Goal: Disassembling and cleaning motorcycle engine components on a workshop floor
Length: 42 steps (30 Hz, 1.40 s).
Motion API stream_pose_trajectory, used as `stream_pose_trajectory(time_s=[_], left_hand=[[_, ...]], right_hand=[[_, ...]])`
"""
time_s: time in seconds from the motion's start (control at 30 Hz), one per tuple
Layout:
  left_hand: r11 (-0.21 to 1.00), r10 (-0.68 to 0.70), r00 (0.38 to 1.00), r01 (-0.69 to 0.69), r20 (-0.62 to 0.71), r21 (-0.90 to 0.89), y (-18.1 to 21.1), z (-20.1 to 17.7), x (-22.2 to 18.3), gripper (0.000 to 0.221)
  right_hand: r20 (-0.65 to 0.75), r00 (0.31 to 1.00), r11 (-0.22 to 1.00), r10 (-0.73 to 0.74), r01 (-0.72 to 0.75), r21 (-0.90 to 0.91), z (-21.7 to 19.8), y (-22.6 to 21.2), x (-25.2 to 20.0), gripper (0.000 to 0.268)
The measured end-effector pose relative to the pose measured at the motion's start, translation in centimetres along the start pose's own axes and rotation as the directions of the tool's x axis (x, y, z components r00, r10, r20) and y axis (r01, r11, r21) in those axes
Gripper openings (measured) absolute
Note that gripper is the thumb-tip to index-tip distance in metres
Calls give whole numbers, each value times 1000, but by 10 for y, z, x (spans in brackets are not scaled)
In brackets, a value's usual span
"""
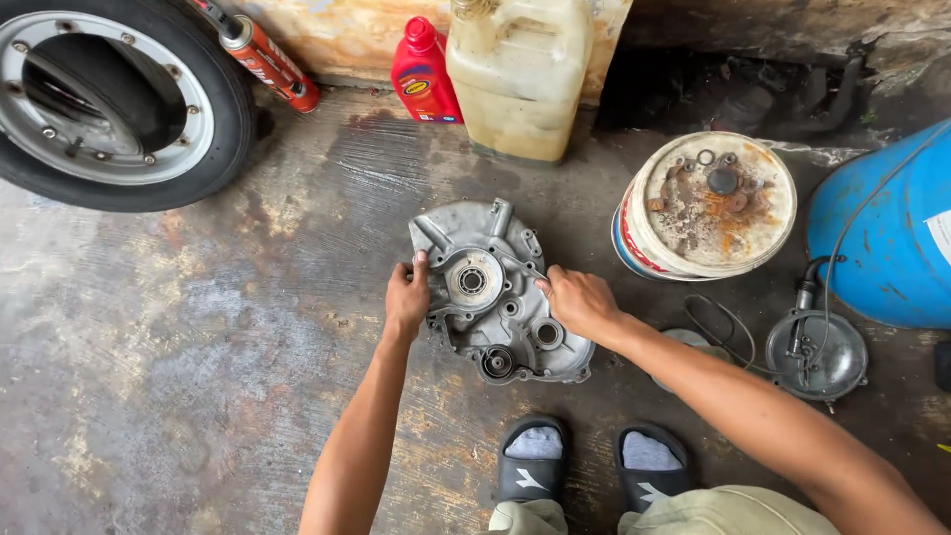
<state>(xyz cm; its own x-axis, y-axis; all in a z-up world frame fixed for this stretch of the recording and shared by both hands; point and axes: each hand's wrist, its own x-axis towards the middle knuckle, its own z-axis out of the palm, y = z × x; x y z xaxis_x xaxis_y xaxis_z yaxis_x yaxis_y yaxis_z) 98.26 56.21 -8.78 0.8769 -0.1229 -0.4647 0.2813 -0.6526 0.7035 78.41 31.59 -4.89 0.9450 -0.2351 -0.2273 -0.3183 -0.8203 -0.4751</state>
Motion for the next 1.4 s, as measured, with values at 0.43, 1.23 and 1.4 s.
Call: stream_pose_trajectory(time_s=[0.43, 1.23, 1.4], left_hand=[[946, 38, 996, -62, 81, 319, 15, 13, 55, 73], [506, 732, 564, -826, 382, 249, 241, 101, -118, 25], [441, 765, 504, -864, 401, 244, 282, 183, -74, 28]], right_hand=[[-34, 996, 996, 84, -82, 41, 33, 0, 25, 38], [-246, 956, 987, 158, -153, 39, -228, 55, -104, 22], [-499, 866, 997, -12, -28, -72, -258, 148, -70, 18]])
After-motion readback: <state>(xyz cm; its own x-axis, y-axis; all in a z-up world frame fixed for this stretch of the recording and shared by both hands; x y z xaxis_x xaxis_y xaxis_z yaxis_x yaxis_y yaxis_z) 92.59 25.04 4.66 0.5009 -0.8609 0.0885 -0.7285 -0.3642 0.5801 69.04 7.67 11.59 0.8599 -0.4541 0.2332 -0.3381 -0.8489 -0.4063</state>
